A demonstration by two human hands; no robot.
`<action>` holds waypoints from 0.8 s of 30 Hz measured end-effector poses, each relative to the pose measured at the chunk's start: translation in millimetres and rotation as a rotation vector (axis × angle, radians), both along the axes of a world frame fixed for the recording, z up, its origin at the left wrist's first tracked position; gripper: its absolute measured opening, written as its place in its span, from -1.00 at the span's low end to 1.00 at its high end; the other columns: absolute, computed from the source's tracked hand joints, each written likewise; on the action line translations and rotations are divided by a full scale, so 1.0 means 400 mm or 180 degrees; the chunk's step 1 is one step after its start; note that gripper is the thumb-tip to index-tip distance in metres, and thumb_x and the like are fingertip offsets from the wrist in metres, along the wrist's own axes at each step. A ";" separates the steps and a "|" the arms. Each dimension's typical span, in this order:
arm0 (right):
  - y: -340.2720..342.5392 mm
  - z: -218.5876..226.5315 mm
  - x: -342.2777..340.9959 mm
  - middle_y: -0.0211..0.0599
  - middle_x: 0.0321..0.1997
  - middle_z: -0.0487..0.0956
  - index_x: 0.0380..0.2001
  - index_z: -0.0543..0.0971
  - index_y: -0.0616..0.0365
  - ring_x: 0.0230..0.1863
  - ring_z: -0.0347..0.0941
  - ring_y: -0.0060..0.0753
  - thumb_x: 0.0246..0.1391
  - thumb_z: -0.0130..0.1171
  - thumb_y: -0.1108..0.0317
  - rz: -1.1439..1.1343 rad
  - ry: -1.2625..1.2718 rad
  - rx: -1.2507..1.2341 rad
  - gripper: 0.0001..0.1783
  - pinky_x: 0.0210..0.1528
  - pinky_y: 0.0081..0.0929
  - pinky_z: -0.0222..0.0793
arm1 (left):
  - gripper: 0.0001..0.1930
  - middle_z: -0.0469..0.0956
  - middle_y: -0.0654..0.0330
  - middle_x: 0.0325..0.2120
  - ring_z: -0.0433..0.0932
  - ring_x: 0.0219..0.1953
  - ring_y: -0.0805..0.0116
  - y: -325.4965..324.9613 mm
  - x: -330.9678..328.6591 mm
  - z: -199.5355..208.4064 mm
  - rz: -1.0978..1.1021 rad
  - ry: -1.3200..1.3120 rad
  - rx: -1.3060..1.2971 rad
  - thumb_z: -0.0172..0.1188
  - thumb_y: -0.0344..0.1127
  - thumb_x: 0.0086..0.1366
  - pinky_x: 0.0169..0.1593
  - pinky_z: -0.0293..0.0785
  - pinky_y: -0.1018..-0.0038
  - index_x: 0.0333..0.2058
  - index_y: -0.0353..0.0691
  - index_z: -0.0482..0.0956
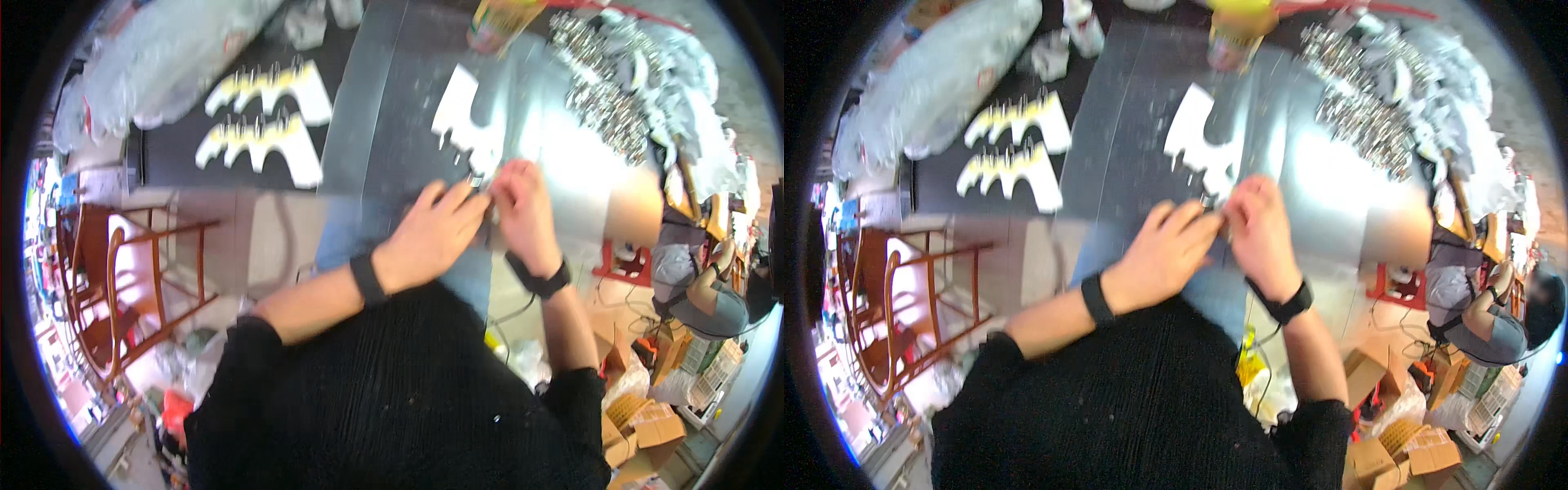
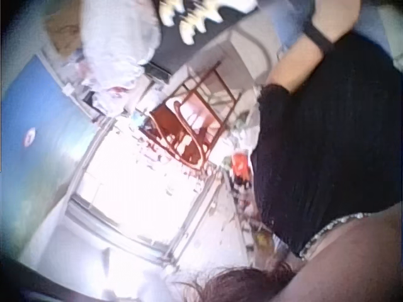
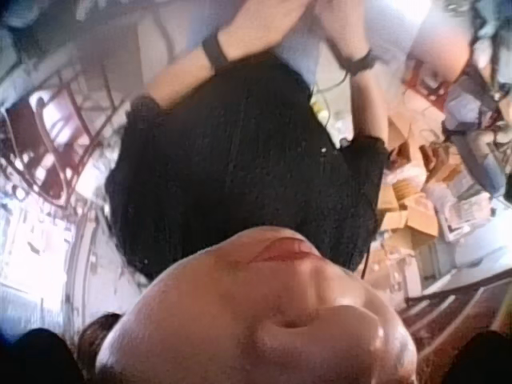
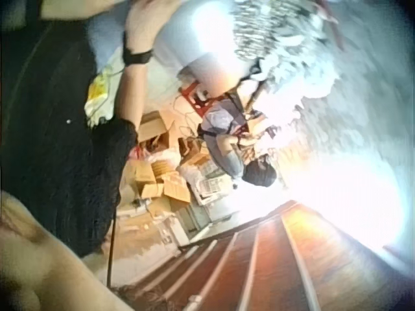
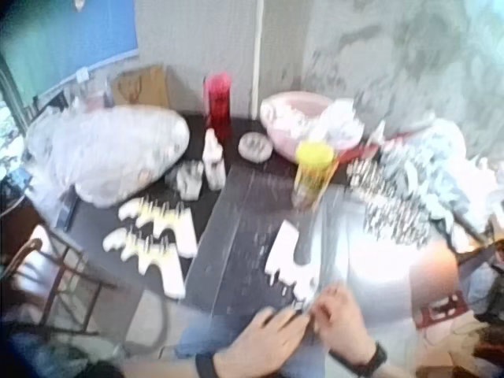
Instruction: Applying glue and attaching metal hardware to white leather or synthetic shoe component patterns.
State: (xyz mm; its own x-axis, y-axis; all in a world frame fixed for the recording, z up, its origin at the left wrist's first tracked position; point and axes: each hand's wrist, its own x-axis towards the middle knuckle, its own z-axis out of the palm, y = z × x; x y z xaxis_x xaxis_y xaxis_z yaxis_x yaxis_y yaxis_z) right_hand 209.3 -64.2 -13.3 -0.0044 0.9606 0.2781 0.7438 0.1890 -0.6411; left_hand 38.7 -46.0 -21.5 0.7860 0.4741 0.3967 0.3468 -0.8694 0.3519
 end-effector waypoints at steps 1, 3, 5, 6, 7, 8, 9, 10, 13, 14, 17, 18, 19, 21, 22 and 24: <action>-0.006 -0.010 0.000 -0.08 -0.33 0.36 -0.57 0.39 0.28 -0.23 0.31 -0.07 -0.23 0.04 0.63 0.0038 0.0041 -0.0058 -0.92 -0.17 -0.37 0.26 | -0.61 0.33 0.18 -0.16 0.25 -0.06 0.24 -0.001 -0.002 0.000 0.0018 -0.0004 -0.0007 0.21 -0.30 -0.14 -0.07 0.16 0.29 -0.28 -0.32 0.44; -0.030 -0.009 0.001 -0.09 -0.29 0.35 -0.49 0.40 0.27 -0.21 0.32 -0.06 -0.17 0.05 0.61 -0.0073 0.0134 -0.0060 -0.90 -0.17 -0.38 0.28 | -0.59 0.33 0.17 -0.15 0.25 -0.07 0.23 -0.005 0.001 -0.001 -0.0095 0.0006 -0.0057 0.20 -0.30 -0.13 -0.07 0.16 0.29 -0.25 -0.33 0.43; -0.046 0.046 -0.010 -0.15 -0.28 0.36 -0.37 0.39 0.26 -0.28 0.36 -0.21 -0.11 0.07 0.56 -0.0161 0.0366 -0.0116 -0.83 -0.23 -0.46 0.31 | -0.57 0.33 0.18 -0.12 0.25 -0.07 0.24 -0.011 -0.013 0.006 -0.0138 0.0097 -0.0157 0.19 -0.29 -0.13 -0.07 0.17 0.30 -0.22 -0.34 0.42; -0.053 0.080 -0.011 -0.18 -0.29 0.37 -0.32 0.39 0.26 -0.32 0.38 -0.30 -0.08 0.07 0.54 -0.0247 0.0584 -0.0291 -0.80 -0.26 -0.51 0.32 | -0.55 0.32 0.18 -0.11 0.25 -0.07 0.24 -0.015 -0.019 0.009 -0.0139 0.0096 -0.0236 0.19 -0.29 -0.12 -0.07 0.17 0.31 -0.20 -0.34 0.41; -0.054 0.090 0.009 -0.24 -0.29 0.39 -0.27 0.37 0.26 -0.34 0.38 -0.40 -0.06 0.07 0.53 -0.0345 0.0997 -0.0366 -0.78 -0.28 -0.55 0.32 | -0.54 0.32 0.18 -0.10 0.25 -0.06 0.23 -0.016 -0.022 0.003 -0.0143 0.0042 -0.0270 0.22 -0.30 -0.13 -0.06 0.17 0.32 -0.19 -0.31 0.40; -0.063 0.109 0.040 -0.29 -0.30 0.40 -0.23 0.36 0.26 -0.37 0.37 -0.51 -0.04 0.07 0.51 -0.0470 0.1397 -0.0450 -0.75 -0.29 -0.59 0.31 | -0.54 0.32 0.18 -0.10 0.25 -0.06 0.23 -0.014 -0.018 0.009 -0.0189 -0.0010 -0.0195 0.22 -0.30 -0.13 -0.06 0.17 0.32 -0.19 -0.31 0.40; -0.047 0.163 0.053 -0.36 -0.31 0.41 -0.18 0.34 0.26 -0.37 0.36 -0.60 -0.01 0.06 0.51 -0.0633 0.1831 -0.0848 -0.71 -0.29 -0.64 0.31 | -0.53 0.32 0.18 -0.10 0.24 -0.05 0.22 -0.015 -0.023 0.008 -0.0181 -0.0098 -0.0351 0.24 -0.31 -0.14 -0.06 0.17 0.31 -0.19 -0.30 0.40; -0.015 0.198 0.062 -0.37 -0.31 0.40 -0.13 0.30 0.26 -0.35 0.36 -0.60 -0.01 0.06 0.50 -0.0620 0.2204 -0.0714 -0.66 -0.31 -0.63 0.31 | -0.53 0.32 0.18 -0.10 0.23 -0.04 0.21 -0.013 -0.029 0.006 -0.0164 -0.0181 -0.0516 0.26 -0.31 -0.15 -0.05 0.17 0.31 -0.18 -0.28 0.40; 0.095 0.273 0.122 -0.29 -0.22 0.36 0.00 0.18 0.28 -0.29 0.40 -0.48 -0.03 0.12 0.44 -0.0627 0.2569 -0.0308 -0.47 -0.25 -0.55 0.35 | -0.52 0.33 0.18 -0.12 0.23 -0.03 0.17 -0.006 -0.023 0.020 -0.0205 -0.0317 -0.0845 0.29 -0.33 -0.15 -0.02 0.17 0.30 -0.18 -0.23 0.41; 0.147 0.283 0.143 -0.21 -0.20 0.35 0.04 0.13 0.27 -0.28 0.40 -0.44 -0.05 0.16 0.41 -0.0782 0.2871 -0.0344 -0.39 -0.25 -0.54 0.36 | -0.54 0.34 0.16 -0.13 0.24 -0.03 0.15 -0.004 -0.021 0.024 -0.0186 -0.0376 -0.1040 0.29 -0.34 -0.14 -0.01 0.18 0.30 -0.19 -0.22 0.42; 0.255 0.320 0.148 -0.19 -0.20 0.36 0.07 0.10 0.30 -0.25 0.39 -0.45 -0.04 0.16 0.37 -0.0839 0.2791 -0.0062 -0.35 -0.23 -0.55 0.35 | -0.61 0.34 0.13 -0.13 0.24 -0.02 0.12 0.016 -0.016 0.039 -0.0240 -0.0900 -0.1757 0.27 -0.35 -0.09 0.02 0.18 0.32 -0.21 -0.22 0.43; 0.282 0.322 0.149 -0.19 -0.20 0.38 0.04 0.15 0.33 -0.25 0.39 -0.47 -0.02 0.14 0.36 -0.0809 0.2794 0.0022 -0.41 -0.22 -0.55 0.35 | -0.61 0.34 0.13 -0.13 0.24 -0.02 0.12 0.021 -0.024 0.060 -0.0203 -0.0904 -0.1766 0.27 -0.35 -0.09 0.02 0.18 0.32 -0.21 -0.22 0.43; 0.308 0.316 0.163 -0.19 -0.20 0.38 0.04 0.15 0.33 -0.25 0.39 -0.47 -0.02 0.14 0.36 -0.0786 0.2796 -0.0011 -0.41 -0.22 -0.55 0.35 | -0.63 0.34 0.12 -0.13 0.24 -0.02 0.12 0.024 -0.035 0.089 0.0002 -0.1086 -0.1830 0.26 -0.36 -0.07 0.03 0.18 0.32 -0.22 -0.23 0.43; 0.346 0.296 0.190 -0.17 -0.24 0.44 -0.10 0.32 0.36 -0.26 0.42 -0.47 0.03 0.08 0.37 -0.0774 0.2886 -0.0191 -0.61 -0.23 -0.58 0.37 | -0.64 0.35 0.11 -0.15 0.26 -0.03 0.13 0.042 -0.060 0.134 0.0331 -0.1260 -0.1858 0.25 -0.37 -0.05 0.04 0.18 0.34 -0.22 -0.24 0.43; 0.355 0.288 0.193 -0.17 -0.24 0.44 -0.10 0.32 0.36 -0.26 0.42 -0.47 0.03 0.08 0.37 -0.0765 0.2882 -0.0250 -0.61 -0.23 -0.58 0.37 | -0.64 0.35 0.09 -0.15 0.29 -0.06 0.12 0.063 -0.071 0.158 0.0421 -0.1272 -0.1820 0.25 -0.37 -0.05 0.04 0.19 0.33 -0.22 -0.26 0.42; 0.366 0.290 0.194 -0.15 -0.28 0.47 -0.26 0.42 0.37 -0.29 0.46 -0.45 0.06 0.02 0.38 -0.1073 0.2190 0.0188 -0.76 -0.27 -0.60 0.40 | -0.59 0.39 0.09 -0.21 0.37 -0.13 0.24 0.111 -0.061 0.201 0.0716 -0.1379 -0.1871 0.23 -0.35 -0.01 -0.08 0.31 0.42 -0.16 -0.29 0.38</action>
State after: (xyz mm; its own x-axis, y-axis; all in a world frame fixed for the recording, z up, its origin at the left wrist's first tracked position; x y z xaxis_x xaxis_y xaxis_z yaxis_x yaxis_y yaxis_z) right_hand 286.9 82.4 102.8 0.4786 0.8628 0.1631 0.2044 0.0712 -0.9763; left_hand 14.2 -1.6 59.1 0.4772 0.8328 0.2805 0.2190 -0.4218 0.8798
